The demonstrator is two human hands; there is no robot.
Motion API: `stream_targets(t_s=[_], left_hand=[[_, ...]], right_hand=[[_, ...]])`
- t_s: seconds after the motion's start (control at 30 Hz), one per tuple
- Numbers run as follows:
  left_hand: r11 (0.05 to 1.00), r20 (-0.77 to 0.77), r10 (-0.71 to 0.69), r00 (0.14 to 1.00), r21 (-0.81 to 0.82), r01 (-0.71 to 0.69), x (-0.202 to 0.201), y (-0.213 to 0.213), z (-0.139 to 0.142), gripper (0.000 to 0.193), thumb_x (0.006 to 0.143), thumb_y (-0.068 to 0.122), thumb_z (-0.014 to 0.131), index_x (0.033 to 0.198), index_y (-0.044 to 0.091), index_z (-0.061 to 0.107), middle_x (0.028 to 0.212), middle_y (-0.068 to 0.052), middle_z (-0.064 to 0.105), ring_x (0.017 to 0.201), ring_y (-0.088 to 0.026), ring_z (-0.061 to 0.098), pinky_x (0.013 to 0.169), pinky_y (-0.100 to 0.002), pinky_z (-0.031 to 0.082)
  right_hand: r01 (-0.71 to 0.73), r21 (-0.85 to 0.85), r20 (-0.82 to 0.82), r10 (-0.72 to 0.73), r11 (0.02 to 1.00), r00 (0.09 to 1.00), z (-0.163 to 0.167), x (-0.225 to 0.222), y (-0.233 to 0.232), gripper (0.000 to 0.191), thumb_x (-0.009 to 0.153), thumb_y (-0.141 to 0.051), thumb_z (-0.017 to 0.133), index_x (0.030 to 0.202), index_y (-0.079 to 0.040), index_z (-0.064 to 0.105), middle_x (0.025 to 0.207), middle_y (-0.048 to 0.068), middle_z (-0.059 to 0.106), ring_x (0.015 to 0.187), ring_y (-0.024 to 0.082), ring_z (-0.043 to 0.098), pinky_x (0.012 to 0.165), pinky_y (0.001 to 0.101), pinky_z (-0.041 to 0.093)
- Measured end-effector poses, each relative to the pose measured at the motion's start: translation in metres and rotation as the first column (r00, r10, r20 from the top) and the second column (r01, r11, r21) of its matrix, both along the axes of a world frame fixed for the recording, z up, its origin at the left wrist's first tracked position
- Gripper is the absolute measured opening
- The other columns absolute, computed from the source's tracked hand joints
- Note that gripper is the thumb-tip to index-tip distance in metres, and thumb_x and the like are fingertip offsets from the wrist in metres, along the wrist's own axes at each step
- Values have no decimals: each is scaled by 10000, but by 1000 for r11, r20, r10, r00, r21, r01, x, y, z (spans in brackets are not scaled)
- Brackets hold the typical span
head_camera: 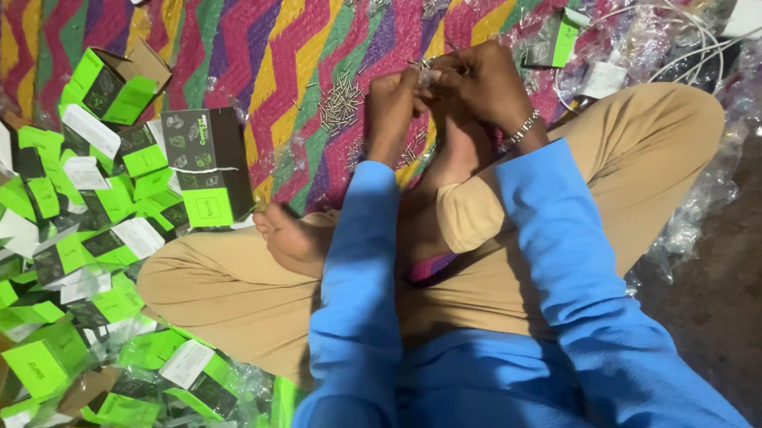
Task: The person sits cross-legged on a mat and repeatedly picks up small metal pins and clear plastic bags, inserting the pins into the bags one by one. The person handles the components by hand without visible tools, surrounded by green product boxes and bubble wrap.
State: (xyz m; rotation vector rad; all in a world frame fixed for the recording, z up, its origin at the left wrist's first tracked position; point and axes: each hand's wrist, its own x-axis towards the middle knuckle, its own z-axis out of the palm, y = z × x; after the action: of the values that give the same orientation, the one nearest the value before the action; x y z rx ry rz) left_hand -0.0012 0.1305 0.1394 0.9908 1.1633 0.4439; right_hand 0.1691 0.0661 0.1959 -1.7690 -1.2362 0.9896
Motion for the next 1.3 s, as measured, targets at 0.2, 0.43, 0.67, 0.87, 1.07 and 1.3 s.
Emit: stream_targets(t_s=[0.2, 0.43, 0.67, 0.87, 1.07, 1.3], left_hand=[[999, -14, 4, 1000, 51, -3, 22, -10, 25, 446, 1009, 379, 555, 901, -7, 752, 720, -54, 683, 591, -117, 620, 505, -282, 429], [942, -153, -278, 948, 149, 300, 44, 16, 62, 685, 1047, 591, 434, 878, 34, 794, 673, 1, 752, 639, -134, 759, 646, -315, 592], [587, -547, 4, 837, 679, 441, 52, 54, 55, 361, 900, 223, 711, 1236, 92, 696, 1071, -129, 662, 927, -301, 642, 779, -431, 524], [470, -687, 2, 727, 642, 605, 67, 65, 26, 243, 871, 122, 726, 1112, 133, 704, 1141, -108, 584, 1138, -311, 525, 954, -438, 458], [317, -604, 66, 794, 768, 557, 54, 61, 19, 123, 929, 132, 717, 1024, 82, 657, 1183, -76, 632, 1226, -307, 521, 1027, -483, 436], [322, -493, 137, 859, 842, 433, 33, 44, 58, 110, 914, 85, 682, 1013, 79, 633, 1109, -74, 679, 1165, -334, 594, 948, -478, 486]], right_hand=[[-8, 92, 230, -14, 996, 973, -7, -3, -8, 179, 927, -144, 794, 1044, -9, 803, 875, 200, 748, 756, 315, 735, 719, 399, 561], [320, 241, -722, -51, 917, 690, 31, 50, -38, 154, 1017, -180, 737, 1131, -79, 750, 873, 60, 688, 663, 223, 654, 581, 385, 528], [356, 691, -712, 679, 630, 181, 46, 111, -77, 636, 990, -356, 813, 1468, -94, 484, 777, -19, 604, 554, 89, 464, 537, 264, 382], [399, -32, -445, -371, 916, 815, 31, 67, -37, 268, 968, -97, 750, 1212, -1, 695, 758, -40, 547, 607, 45, 511, 492, 249, 396], [277, 38, -218, -263, 960, 940, 29, 47, -1, 224, 977, -127, 782, 1107, 42, 715, 739, -39, 577, 659, 40, 508, 586, 230, 403], [147, 23, -99, -144, 989, 985, 12, 34, 1, 256, 970, -191, 786, 1107, 18, 730, 775, -16, 646, 705, 65, 572, 631, 261, 462]])
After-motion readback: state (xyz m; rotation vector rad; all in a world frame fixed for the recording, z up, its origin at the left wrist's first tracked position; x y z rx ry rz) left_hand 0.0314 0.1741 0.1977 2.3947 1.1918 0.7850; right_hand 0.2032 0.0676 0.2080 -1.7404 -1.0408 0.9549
